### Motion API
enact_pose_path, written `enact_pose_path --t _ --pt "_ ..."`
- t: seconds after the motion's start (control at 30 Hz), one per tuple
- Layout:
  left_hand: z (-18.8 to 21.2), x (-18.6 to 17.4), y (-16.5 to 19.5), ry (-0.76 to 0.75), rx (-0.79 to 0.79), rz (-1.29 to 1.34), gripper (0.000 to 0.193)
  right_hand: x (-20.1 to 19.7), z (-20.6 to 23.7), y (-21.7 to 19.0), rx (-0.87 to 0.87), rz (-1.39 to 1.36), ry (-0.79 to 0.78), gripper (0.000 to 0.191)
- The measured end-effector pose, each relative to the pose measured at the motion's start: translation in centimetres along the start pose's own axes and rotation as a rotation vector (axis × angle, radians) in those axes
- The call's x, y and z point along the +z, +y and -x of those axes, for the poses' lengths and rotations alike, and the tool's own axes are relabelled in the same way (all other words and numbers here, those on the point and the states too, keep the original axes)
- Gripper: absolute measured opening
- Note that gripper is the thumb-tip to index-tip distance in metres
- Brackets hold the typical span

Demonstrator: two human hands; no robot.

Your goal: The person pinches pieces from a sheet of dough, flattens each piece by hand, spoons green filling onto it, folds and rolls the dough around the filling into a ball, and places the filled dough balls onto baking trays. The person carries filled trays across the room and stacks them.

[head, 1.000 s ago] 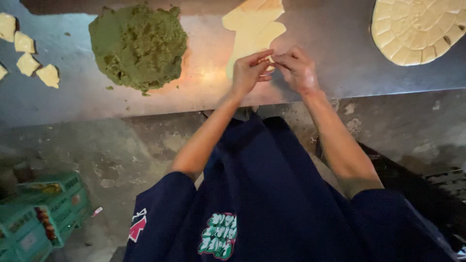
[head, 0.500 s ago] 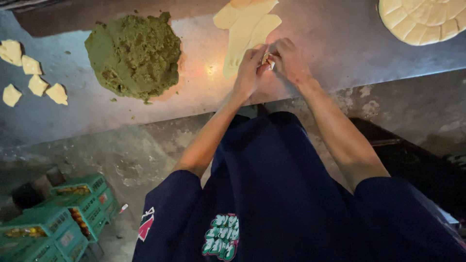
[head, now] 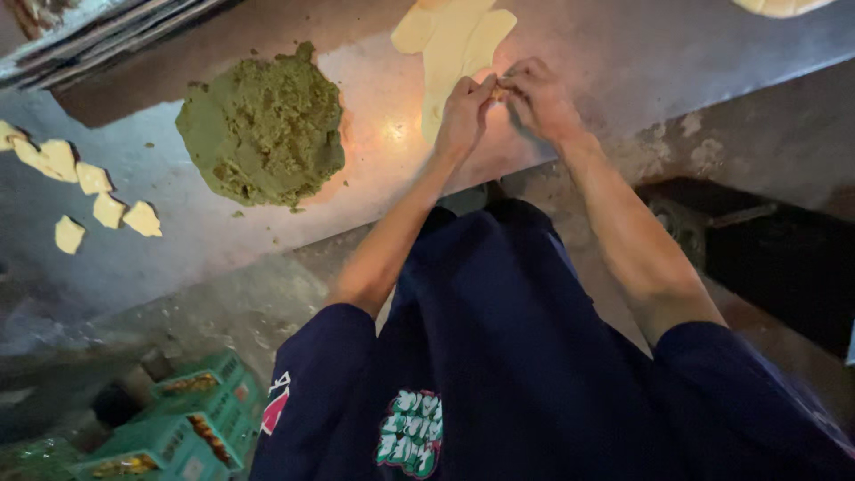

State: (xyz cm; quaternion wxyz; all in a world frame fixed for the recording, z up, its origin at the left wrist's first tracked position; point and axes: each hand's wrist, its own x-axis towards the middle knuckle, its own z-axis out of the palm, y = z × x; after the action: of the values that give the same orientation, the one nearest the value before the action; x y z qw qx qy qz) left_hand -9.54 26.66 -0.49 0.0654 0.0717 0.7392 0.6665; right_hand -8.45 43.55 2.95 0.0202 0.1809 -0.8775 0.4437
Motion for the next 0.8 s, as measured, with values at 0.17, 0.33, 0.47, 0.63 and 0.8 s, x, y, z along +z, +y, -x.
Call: enact_pose_path --t 0.17,0.33,0.47,0.63,0.8 --pt "-0.1 -1.0 2.4 -0.001 0.189 -0.448 0.024 0.5 0.6 -0.9 0.042 -0.055 0.07 0.023" --pt "0.1 -0.1 2.6 0.007 0.101 -0.487 0.035 1.2 0.7 -1.7 0.074 0.001 0.131 0.028" --pt "1.0 0.1 1.2 -0.055 -0.162 -0.166 0.074 1.5 0.3 -1.5 0.095 -0.061 0.064 0.029" --pt "2.8 -5.4 0.1 -0.189 -0.191 0.075 0.059 -0.6 0.2 0.7 0.081 0.114 0.155 0.012" --pt "7.0 -11.8 0.6 0.042 -0.246 0.203 0.032 -5.5 0.5 4.3 0.144 0.24 -0.004 0.013"
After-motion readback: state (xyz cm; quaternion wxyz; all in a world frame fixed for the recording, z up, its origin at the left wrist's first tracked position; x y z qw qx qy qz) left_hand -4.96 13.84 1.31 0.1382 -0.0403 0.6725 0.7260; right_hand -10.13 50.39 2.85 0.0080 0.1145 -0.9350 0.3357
